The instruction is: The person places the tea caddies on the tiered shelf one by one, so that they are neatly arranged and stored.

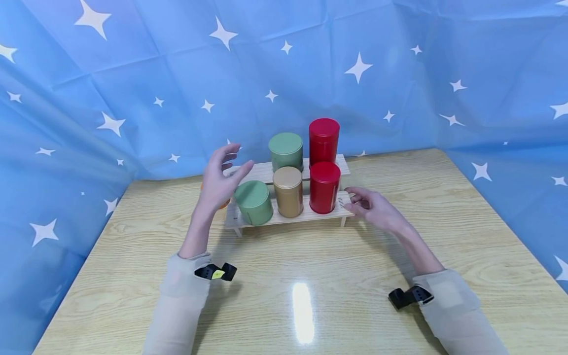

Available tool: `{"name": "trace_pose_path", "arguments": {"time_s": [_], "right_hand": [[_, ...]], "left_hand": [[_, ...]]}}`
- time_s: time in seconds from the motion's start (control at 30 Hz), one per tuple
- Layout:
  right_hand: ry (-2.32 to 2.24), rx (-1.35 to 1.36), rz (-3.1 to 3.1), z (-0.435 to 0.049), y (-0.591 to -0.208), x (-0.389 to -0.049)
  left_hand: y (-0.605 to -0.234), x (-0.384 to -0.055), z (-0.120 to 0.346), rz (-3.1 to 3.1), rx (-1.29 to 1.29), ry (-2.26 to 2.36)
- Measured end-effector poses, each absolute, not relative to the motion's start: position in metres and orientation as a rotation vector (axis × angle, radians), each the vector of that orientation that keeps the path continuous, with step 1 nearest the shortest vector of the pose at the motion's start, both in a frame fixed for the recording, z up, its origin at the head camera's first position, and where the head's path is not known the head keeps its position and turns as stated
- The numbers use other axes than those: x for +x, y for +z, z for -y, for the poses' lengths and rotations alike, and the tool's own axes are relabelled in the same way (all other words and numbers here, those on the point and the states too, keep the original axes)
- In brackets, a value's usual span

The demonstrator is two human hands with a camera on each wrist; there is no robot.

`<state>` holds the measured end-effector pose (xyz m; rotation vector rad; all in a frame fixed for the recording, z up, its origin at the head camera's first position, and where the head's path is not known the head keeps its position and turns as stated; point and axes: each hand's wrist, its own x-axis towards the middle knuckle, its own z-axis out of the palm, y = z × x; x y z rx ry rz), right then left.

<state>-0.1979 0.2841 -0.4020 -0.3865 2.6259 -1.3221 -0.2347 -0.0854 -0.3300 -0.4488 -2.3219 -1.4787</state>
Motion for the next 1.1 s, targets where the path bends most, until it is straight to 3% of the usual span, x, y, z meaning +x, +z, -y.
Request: {"name": "trace_pose_path", "arguments": {"time_s": [1.1], "right_hand": [[-1.288, -0.394, -2.658, -0.283, -0.401, -0.196]], "left_hand": [[-0.365, -0.236, 0.168, 2.454, -0.165, -1.403]]}}
